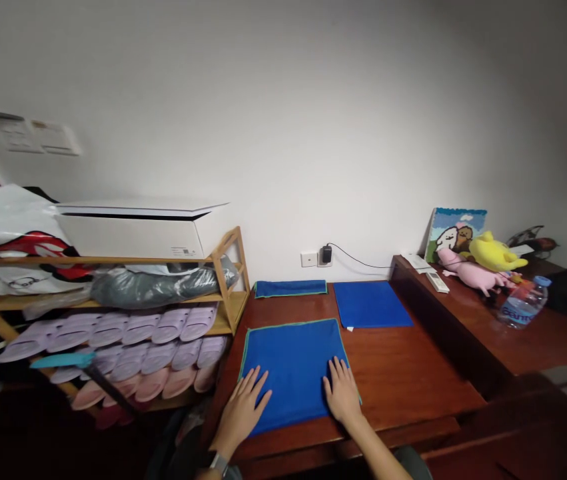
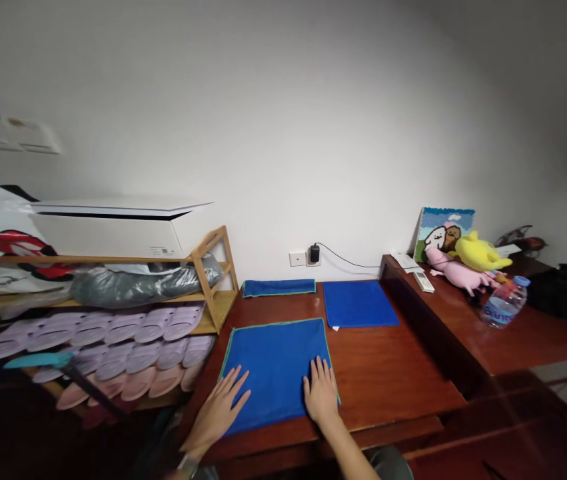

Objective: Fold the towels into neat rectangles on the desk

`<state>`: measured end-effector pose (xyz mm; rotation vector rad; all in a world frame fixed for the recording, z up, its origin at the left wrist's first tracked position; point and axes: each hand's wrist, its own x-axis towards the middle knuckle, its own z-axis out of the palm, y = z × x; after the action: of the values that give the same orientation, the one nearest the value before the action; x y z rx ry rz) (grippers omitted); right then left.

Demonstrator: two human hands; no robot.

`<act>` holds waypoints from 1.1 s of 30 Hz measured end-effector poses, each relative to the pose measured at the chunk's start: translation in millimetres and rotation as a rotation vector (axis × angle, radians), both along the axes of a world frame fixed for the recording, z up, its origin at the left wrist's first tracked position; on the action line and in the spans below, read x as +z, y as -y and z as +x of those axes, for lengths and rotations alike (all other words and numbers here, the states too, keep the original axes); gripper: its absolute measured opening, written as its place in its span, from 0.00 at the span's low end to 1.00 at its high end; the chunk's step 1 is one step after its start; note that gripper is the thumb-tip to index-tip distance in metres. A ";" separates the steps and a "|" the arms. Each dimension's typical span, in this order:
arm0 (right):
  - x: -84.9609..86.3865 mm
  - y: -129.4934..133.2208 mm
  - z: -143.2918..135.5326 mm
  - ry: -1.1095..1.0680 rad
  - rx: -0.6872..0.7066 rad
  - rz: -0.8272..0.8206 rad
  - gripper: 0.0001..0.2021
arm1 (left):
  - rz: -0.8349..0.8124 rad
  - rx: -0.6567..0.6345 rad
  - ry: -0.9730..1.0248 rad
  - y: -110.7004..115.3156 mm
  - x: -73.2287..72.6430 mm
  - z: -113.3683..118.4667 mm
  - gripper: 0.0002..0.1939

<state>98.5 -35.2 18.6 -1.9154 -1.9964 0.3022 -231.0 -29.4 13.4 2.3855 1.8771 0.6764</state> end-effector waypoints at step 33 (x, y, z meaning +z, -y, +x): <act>32.0 -97.0 19.1 0.158 0.368 -0.170 0.35 | 0.004 0.313 -0.142 24.4 -56.2 31.1 0.36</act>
<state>117.7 61.8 50.5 -1.7009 -2.5018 0.4384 -199.9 -53.8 -42.8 2.2159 2.3393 0.5359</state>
